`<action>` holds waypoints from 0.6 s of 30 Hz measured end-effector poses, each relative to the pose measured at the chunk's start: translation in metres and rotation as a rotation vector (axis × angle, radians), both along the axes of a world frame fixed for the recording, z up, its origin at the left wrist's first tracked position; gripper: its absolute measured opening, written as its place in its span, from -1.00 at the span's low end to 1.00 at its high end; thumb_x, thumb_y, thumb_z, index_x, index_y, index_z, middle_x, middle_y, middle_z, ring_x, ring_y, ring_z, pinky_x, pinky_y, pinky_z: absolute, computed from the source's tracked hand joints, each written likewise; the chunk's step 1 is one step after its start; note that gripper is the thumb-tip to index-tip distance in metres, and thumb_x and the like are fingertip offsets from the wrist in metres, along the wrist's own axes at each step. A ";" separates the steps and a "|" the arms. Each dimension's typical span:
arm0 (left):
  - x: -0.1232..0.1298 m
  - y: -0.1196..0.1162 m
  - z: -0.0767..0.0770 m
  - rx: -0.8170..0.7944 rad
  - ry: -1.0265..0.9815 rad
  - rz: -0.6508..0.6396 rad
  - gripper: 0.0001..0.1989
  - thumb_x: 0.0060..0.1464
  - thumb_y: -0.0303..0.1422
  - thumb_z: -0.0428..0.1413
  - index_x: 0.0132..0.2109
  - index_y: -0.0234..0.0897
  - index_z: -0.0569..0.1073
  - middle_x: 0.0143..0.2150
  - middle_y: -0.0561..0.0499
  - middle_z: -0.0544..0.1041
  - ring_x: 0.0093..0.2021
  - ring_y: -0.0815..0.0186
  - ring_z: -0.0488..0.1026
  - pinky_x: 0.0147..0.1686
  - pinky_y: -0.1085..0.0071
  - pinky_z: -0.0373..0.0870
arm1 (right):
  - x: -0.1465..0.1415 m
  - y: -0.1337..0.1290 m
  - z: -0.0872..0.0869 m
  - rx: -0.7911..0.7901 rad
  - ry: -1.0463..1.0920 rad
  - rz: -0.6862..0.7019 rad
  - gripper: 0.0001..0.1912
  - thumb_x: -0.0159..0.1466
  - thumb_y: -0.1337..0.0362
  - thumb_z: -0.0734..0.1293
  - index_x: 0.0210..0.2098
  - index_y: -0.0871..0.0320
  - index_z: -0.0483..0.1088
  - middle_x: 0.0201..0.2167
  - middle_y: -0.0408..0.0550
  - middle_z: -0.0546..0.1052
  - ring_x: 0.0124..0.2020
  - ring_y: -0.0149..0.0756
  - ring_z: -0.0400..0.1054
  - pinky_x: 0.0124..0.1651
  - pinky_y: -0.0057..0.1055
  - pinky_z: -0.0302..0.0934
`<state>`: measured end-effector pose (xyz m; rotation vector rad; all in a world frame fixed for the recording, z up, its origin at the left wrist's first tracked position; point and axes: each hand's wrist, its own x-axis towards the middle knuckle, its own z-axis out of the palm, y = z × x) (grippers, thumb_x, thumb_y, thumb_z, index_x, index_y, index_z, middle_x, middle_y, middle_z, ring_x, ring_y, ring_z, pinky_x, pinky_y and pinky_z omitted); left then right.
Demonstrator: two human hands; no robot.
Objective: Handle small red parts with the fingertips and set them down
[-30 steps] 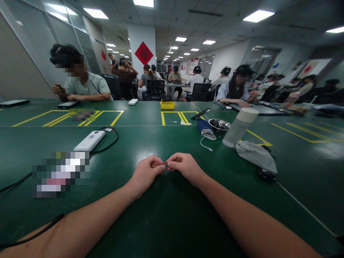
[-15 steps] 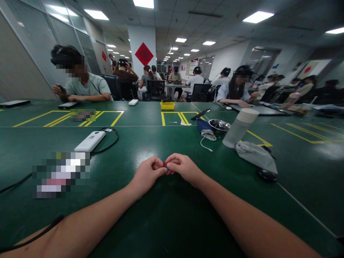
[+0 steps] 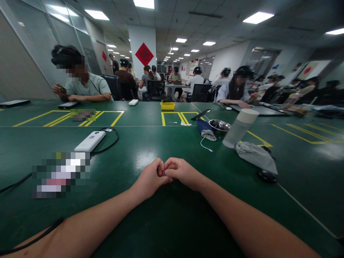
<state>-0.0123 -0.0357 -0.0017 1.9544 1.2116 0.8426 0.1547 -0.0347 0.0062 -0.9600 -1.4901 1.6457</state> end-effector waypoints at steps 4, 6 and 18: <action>0.000 0.000 0.000 -0.012 -0.006 -0.025 -0.72 -0.12 -0.34 0.22 -0.40 -0.24 0.22 -0.52 0.20 0.24 -0.48 0.41 0.19 -0.49 0.49 0.08 | 0.001 0.002 0.000 0.030 -0.020 -0.039 -0.86 0.04 0.39 0.35 -0.37 0.21 0.35 -0.49 -0.15 0.47 -0.50 -0.45 0.32 -0.45 -0.54 0.16; -0.001 0.000 0.000 -0.031 -0.021 -0.041 -0.79 -0.03 -0.30 0.17 -0.35 -0.24 0.27 -0.51 0.19 0.25 -0.48 0.41 0.19 -0.49 0.48 0.09 | 0.003 0.004 -0.001 0.024 -0.017 -0.082 -0.88 0.04 0.39 0.33 -0.38 0.20 0.34 -0.52 -0.17 0.45 -0.51 -0.44 0.33 -0.43 -0.51 0.20; -0.002 -0.001 0.003 -0.084 -0.069 -0.108 -0.88 0.15 -0.29 -0.01 -0.22 -0.24 0.32 -0.49 0.15 0.29 -0.47 0.38 0.25 -0.43 0.44 0.16 | 0.063 0.046 -0.003 0.178 -0.103 -0.727 -0.87 0.13 0.24 0.11 -0.48 0.14 0.20 -0.65 -0.24 0.20 -0.72 -0.50 -0.01 -0.64 -0.52 -0.07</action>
